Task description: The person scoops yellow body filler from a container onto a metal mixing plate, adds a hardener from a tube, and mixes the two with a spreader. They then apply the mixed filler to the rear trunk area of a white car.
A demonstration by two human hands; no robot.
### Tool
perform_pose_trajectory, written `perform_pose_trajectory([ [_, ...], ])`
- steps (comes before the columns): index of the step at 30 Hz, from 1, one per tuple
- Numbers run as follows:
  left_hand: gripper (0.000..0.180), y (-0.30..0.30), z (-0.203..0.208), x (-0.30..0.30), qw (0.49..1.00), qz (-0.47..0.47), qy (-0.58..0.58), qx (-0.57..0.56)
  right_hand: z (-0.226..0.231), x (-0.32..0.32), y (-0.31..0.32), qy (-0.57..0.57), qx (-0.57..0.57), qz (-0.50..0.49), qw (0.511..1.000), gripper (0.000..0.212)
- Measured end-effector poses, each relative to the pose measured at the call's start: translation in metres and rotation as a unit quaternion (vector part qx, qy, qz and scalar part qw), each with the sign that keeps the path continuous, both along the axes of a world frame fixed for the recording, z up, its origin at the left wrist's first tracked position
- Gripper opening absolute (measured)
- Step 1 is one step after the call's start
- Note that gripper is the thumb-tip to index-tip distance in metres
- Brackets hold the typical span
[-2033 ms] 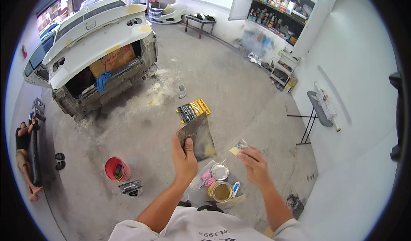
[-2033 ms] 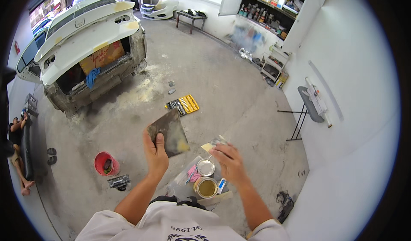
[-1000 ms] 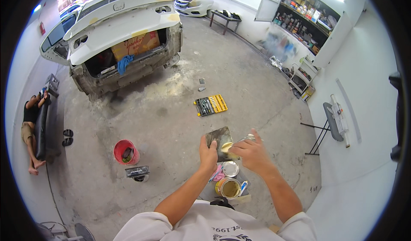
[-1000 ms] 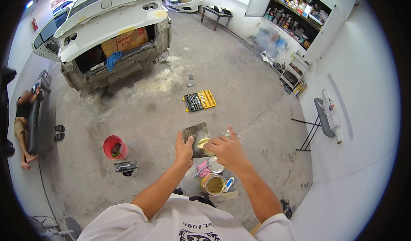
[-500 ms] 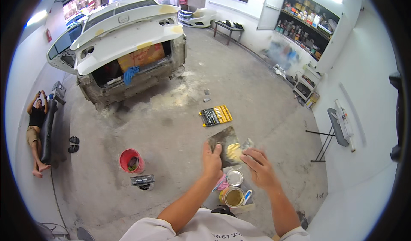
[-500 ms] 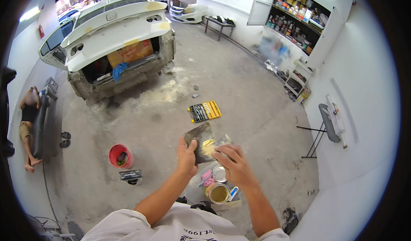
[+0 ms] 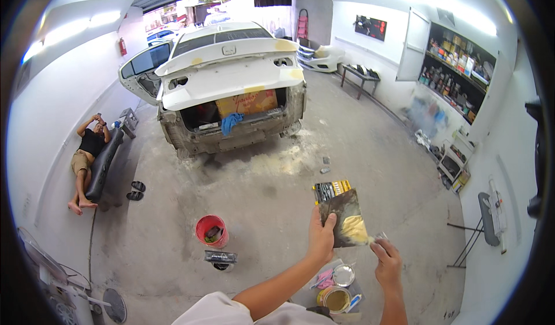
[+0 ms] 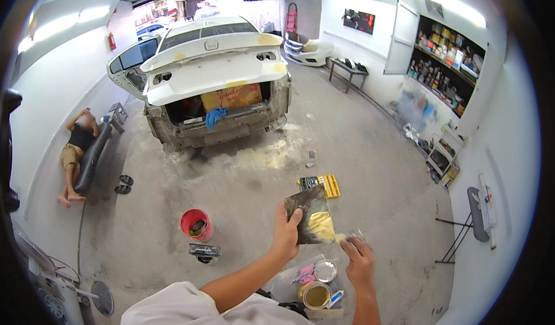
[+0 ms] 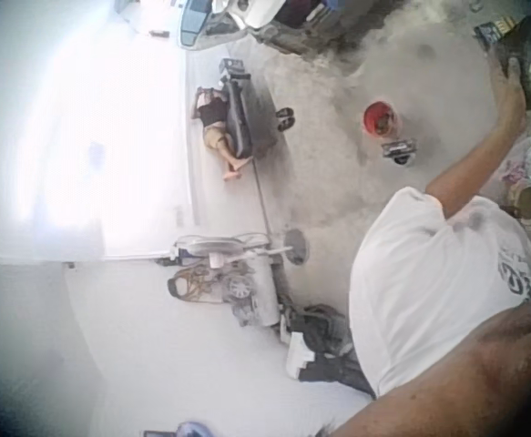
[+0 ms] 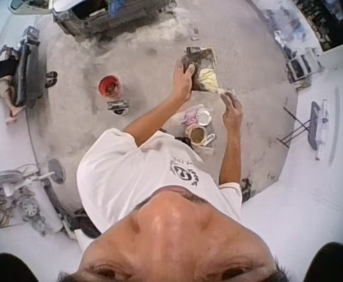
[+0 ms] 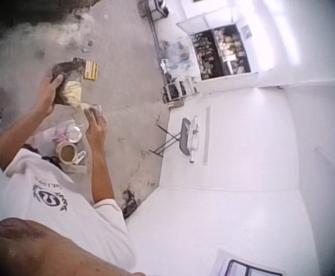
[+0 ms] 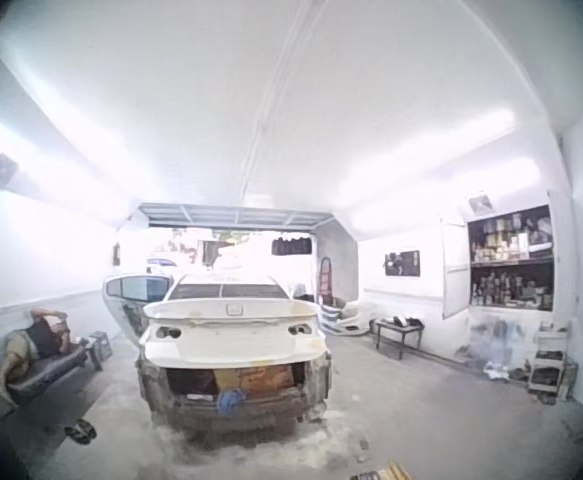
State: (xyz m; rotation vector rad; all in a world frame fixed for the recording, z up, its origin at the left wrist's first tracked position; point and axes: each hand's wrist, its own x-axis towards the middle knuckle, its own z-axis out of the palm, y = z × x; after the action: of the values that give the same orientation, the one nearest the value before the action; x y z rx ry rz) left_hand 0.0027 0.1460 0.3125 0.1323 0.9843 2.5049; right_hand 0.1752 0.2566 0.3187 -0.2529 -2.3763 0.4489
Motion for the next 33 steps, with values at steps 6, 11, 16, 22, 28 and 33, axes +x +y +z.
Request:
perform_pose_trajectory([
  [6,0.04,-0.007,0.002,0.006,0.885,0.05,0.346,-0.308,0.005,-0.02,0.013,-0.053,0.14,-0.057,0.987,0.039],
  [11,0.032,-0.035,0.041,0.0,0.852,0.082,0.445,-0.264,-0.03,-0.031,-0.004,-0.133,0.12,0.094,0.979,0.044],
  [16,0.04,-0.057,0.049,-0.04,0.869,0.217,0.337,-0.292,-0.042,-0.039,-0.01,0.171,-0.311,0.039,0.934,0.036],
  [22,0.04,-0.034,0.003,-0.005,0.99,0.019,-0.109,-0.087,-0.029,-0.071,-0.027,0.188,-0.249,0.196,0.93,0.044],
  [28,0.035,-0.046,-0.005,-0.026,0.998,0.022,-0.065,-0.008,-0.008,-0.05,0.018,-0.126,-0.205,0.105,0.965,0.047],
  [33,0.031,-0.029,0.008,-0.035,0.998,0.01,-0.065,-0.018,-0.002,-0.06,-0.001,-0.067,-0.202,0.102,0.972,0.05],
])
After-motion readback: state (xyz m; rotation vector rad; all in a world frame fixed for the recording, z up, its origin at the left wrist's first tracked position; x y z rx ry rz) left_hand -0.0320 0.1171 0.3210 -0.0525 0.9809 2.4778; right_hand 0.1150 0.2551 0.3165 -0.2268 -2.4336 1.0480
